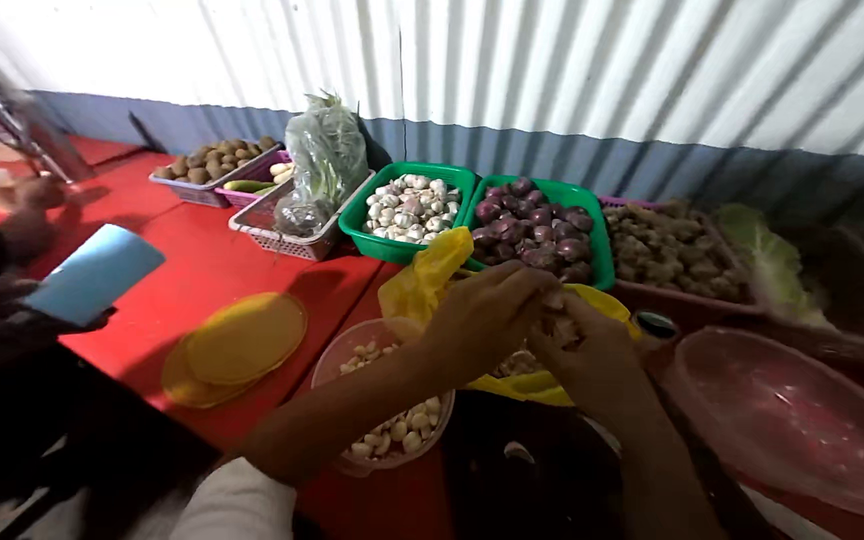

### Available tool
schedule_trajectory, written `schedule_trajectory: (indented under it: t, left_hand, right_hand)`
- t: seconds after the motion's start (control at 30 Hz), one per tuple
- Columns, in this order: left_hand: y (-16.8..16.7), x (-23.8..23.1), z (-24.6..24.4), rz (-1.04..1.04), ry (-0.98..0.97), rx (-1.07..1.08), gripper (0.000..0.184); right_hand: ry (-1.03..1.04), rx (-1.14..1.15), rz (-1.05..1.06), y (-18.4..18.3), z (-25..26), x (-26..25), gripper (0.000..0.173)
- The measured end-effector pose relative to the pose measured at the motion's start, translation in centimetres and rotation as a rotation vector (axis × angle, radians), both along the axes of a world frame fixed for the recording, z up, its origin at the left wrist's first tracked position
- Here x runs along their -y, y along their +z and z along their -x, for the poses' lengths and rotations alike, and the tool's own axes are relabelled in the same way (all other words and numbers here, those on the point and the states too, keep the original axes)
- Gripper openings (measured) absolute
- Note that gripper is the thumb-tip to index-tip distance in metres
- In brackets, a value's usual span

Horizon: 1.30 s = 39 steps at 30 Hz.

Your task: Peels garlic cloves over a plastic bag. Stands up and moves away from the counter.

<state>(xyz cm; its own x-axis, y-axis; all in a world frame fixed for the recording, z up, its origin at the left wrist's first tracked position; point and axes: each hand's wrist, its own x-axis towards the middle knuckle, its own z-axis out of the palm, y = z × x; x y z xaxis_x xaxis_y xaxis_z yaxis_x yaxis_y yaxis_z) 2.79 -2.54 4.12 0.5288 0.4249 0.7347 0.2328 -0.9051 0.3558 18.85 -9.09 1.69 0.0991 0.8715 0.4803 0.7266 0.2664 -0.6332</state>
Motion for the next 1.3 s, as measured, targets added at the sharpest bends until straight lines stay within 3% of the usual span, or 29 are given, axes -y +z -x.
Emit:
schedule_trajectory:
  t: [0.23, 0.47, 0.57, 0.63, 0.77, 0.9, 1.0, 1.2, 1.3]
  left_hand:
    - [-0.1, -0.9, 0.0, -0.037, 0.152, 0.017, 0.012]
    - [-0.4, -1.9, -0.1, 0.211, 0.167, -0.423, 0.029]
    - [-1.4, -2.0, -0.1, 0.124, 0.176, -0.285, 0.017]
    - [-1.7, -1.9, -0.1, 0.105, 0.156, -0.259, 0.02]
    - [-1.9, -1.4, -0.6, 0.246, 0.009, -0.223, 0.025]
    - [-2.5, -1.5, -0.7, 0.304, -0.125, -0.088, 0.018]
    - [-2.6, -1.5, -0.3, 0.338, -0.167, -0.062, 0.023]
    - [-3.3, -2.9, 0.0, 0.672, -0.283, 0.121, 0.029]
    - [-2.1, -3.1, 0.8, 0.708, -0.208, 0.113, 0.029]
  right_hand:
    - [-0.066, 0.024, -0.044, 0.5, -1.2, 0.3, 0.025]
    - [-0.154, -0.084, 0.007, 0.8, -2.2, 0.6, 0.019]
    - [-0.163, -0.117, 0.028, 1.0, -2.3, 0.5, 0.017]
    - [-0.158, -0.133, 0.036, 0.9, -2.4, 0.4, 0.016]
    - [-0.058, -0.233, 0.071, 0.8, -2.2, 0.1, 0.013]
    - [0.108, -0.407, 0.105, 0.5, -2.8, 0.0, 0.005]
    - [0.111, -0.452, 0.123, 0.4, -3.3, 0.0, 0.003]
    - [-0.053, -0.265, 0.175, 0.8, -2.9, 0.0, 0.006]
    - [-0.118, -0.093, 0.215, 0.7, -2.8, 0.0, 0.015]
